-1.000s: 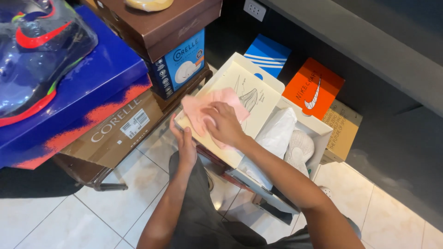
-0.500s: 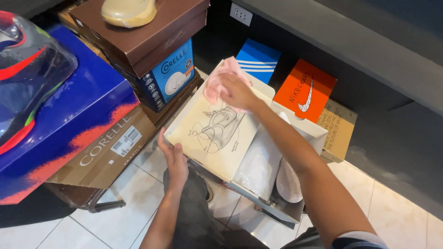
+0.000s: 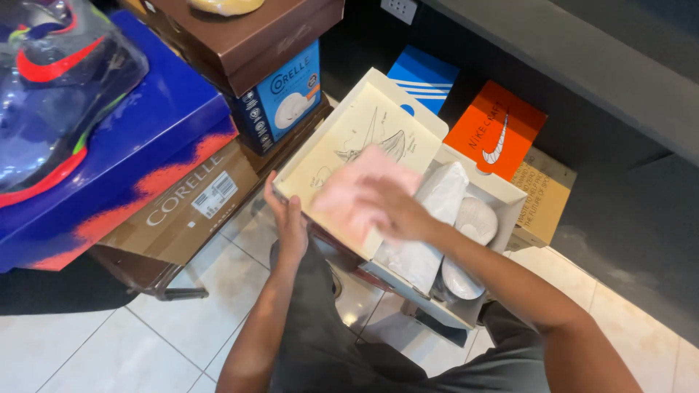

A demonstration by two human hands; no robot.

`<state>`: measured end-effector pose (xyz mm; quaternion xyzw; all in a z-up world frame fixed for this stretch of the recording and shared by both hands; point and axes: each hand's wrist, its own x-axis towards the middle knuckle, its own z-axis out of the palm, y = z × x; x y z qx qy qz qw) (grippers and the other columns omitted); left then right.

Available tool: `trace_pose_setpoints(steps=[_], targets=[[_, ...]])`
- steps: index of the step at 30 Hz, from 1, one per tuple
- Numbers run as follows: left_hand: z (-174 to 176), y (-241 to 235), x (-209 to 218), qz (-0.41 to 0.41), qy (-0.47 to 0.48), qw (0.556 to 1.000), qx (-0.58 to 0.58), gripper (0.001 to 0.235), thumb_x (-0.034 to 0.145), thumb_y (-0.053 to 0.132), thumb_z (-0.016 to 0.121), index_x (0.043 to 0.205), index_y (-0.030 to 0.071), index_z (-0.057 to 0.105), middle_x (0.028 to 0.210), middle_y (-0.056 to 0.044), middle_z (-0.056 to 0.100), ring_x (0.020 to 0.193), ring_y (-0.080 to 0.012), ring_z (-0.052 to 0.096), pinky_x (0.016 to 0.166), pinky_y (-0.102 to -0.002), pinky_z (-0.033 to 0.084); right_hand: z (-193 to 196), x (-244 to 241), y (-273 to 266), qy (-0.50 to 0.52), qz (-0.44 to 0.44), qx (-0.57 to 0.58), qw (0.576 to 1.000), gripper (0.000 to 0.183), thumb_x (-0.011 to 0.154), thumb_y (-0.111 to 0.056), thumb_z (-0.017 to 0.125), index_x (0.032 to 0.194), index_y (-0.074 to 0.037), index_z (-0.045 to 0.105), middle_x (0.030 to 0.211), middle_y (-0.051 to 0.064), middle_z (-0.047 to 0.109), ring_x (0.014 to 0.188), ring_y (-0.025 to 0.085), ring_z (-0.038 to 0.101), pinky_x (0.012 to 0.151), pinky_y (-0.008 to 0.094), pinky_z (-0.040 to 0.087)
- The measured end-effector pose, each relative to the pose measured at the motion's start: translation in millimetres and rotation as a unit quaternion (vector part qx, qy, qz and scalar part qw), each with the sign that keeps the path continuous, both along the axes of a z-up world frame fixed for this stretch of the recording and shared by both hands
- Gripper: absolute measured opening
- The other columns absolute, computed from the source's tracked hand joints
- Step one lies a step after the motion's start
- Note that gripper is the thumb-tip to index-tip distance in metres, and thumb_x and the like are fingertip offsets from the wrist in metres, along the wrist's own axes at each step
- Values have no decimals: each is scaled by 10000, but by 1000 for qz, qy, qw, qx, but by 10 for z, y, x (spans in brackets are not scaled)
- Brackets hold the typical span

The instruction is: Wiping down and organizing various shoe boxes in a stockroom storage area.

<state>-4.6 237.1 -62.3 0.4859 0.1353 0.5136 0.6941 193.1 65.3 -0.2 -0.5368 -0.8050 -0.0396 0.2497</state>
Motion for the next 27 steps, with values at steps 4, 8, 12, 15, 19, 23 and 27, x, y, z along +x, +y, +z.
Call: trace_pose_setpoints(steps=[4,8,12,15,19,23,27], targets=[[3,33,-1,-23,19,999,-39,705,1054,361,459,1602,219,38,1547,-363,297,1348,-522,475,1024,-560,531,-73,-80,108,53,-18,84,995,417,998,-267,503,1386,-179,627,1464,190,556,1357,438,500,1099,587,394],[99,-23,19,29,49,998,24,629,1063,320,392,1594,137,109,1562,-347,281,1451,-445,357,1196,-542,304,-3,-390,305,35,80,51,995,365,1038,-342,472,1250,-133,684,1401,179,597,1283,434,555,1009,566,456],[356,-84,-65,24,116,991,54,583,1023,223,353,1551,106,136,1519,-269,270,1313,-372,423,1099,-472,352,75,-485,642,-3,-14,52,999,503,1052,-418,372,1450,-172,558,1559,178,433,1459,425,392,1129,571,364],[106,15,4,67,98,990,78,629,1069,444,395,1550,102,177,1553,-280,319,1460,-346,324,1243,-524,168,32,-608,652,35,54,104,993,318,968,-160,507,1228,-30,635,1475,232,518,1330,460,523,1071,608,421],[-64,-3,26,27,59,997,43,597,1082,361,405,1566,119,154,1517,-278,372,1368,-306,402,1202,-508,267,131,-574,707,38,-10,67,997,312,1010,-269,462,1178,-79,644,1340,167,581,1230,423,567,965,534,456],[372,-95,-17,6,91,995,-31,527,1111,378,331,1565,185,149,964,-94,499,623,-108,560,667,-209,565,166,-681,878,75,1,50,996,307,1016,-258,440,1222,-150,640,1249,112,596,1204,380,573,980,488,461],[241,-21,-55,10,105,994,-30,581,1088,432,380,1569,189,163,1003,-106,491,626,-123,586,612,-233,560,352,-592,1026,69,41,48,996,263,1031,-291,469,1170,-157,647,1269,93,604,1173,355,584,939,471,472]])
